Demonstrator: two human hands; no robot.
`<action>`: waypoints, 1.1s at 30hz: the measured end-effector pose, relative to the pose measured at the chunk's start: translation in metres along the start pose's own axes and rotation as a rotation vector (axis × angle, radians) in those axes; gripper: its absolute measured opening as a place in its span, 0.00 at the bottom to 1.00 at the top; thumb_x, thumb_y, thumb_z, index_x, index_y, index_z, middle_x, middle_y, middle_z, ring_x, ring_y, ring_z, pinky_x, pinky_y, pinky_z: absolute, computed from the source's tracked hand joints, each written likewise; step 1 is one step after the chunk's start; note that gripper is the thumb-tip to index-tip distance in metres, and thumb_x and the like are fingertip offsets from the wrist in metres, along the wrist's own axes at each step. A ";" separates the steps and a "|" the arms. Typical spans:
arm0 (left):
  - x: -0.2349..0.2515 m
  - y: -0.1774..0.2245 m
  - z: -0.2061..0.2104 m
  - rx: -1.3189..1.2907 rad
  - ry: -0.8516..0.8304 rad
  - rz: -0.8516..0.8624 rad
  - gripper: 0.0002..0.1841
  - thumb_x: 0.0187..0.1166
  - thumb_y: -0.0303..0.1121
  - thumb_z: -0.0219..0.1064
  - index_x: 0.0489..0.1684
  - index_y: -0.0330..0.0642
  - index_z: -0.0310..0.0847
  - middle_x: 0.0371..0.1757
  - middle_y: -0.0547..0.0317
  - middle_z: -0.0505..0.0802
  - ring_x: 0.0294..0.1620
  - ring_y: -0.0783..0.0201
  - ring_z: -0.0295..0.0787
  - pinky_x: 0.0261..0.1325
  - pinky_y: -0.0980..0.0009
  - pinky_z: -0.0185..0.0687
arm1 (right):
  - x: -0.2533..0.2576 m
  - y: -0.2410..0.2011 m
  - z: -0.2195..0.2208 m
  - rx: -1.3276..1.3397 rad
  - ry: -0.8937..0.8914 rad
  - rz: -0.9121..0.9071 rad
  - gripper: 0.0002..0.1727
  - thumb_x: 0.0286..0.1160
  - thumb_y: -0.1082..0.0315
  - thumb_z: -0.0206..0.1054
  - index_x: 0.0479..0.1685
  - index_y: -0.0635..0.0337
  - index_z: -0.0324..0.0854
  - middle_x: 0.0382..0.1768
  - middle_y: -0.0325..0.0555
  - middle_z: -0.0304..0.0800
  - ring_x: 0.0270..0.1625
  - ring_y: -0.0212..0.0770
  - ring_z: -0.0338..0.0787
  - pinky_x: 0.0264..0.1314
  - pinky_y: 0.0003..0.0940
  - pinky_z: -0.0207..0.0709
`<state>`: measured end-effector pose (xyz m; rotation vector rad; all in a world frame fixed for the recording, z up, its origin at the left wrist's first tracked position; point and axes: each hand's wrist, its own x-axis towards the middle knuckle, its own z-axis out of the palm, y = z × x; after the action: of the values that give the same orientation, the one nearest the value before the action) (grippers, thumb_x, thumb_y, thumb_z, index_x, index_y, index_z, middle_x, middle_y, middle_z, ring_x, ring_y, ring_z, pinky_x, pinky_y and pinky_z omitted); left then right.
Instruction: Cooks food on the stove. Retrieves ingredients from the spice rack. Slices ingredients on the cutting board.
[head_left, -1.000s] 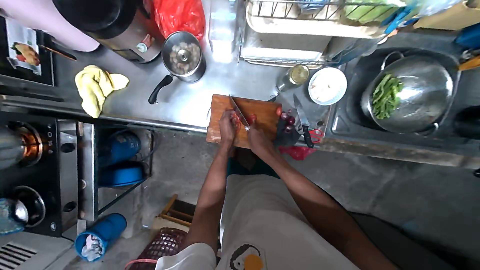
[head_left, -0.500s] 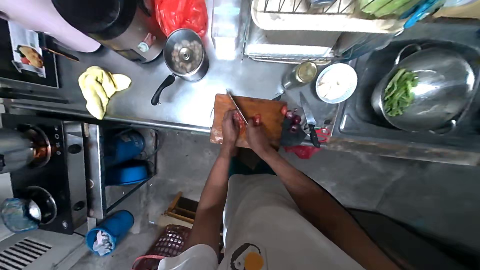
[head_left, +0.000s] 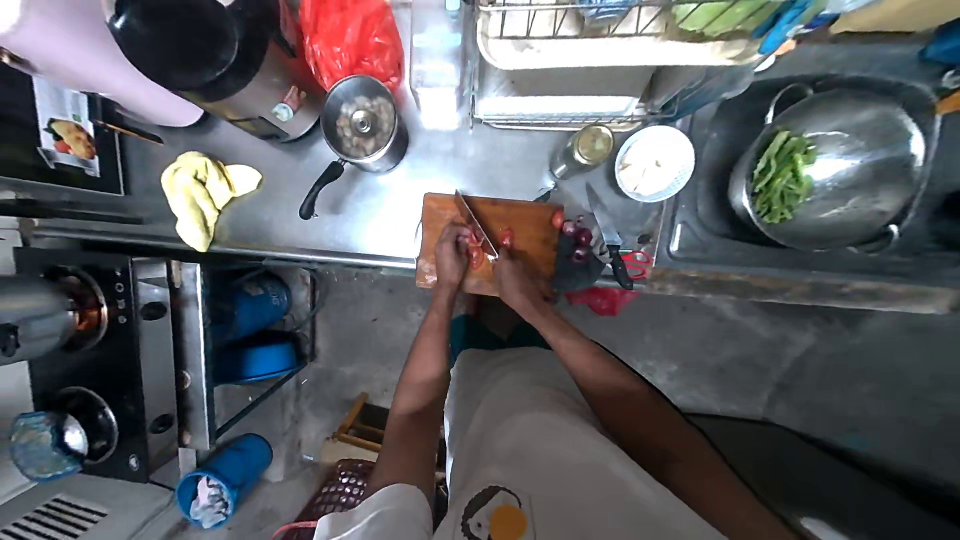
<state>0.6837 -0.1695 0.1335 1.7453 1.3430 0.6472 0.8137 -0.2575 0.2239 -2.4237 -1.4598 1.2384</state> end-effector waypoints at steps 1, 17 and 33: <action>-0.001 0.000 0.000 0.002 -0.017 -0.006 0.11 0.78 0.21 0.65 0.56 0.33 0.84 0.59 0.46 0.91 0.58 0.56 0.91 0.66 0.59 0.87 | -0.003 -0.001 0.000 0.013 -0.009 0.008 0.17 0.92 0.63 0.55 0.70 0.63 0.69 0.42 0.65 0.89 0.43 0.65 0.94 0.42 0.61 0.87; -0.007 0.000 -0.007 0.057 -0.002 0.066 0.12 0.84 0.26 0.63 0.60 0.40 0.87 0.73 0.48 0.85 0.75 0.56 0.81 0.79 0.59 0.78 | -0.002 0.010 -0.011 0.157 0.011 -0.009 0.20 0.93 0.56 0.53 0.73 0.58 0.70 0.45 0.65 0.88 0.43 0.66 0.92 0.41 0.65 0.85; -0.080 0.012 0.002 0.348 0.005 0.116 0.17 0.82 0.38 0.69 0.67 0.50 0.85 0.76 0.62 0.86 0.88 0.51 0.65 0.89 0.41 0.49 | -0.046 0.006 -0.013 -0.158 -0.047 -0.058 0.18 0.91 0.62 0.55 0.71 0.63 0.72 0.39 0.60 0.91 0.47 0.62 0.94 0.49 0.59 0.86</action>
<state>0.6677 -0.2477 0.1495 2.1123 1.4297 0.5013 0.8155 -0.2912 0.2579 -2.4437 -1.6895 1.2203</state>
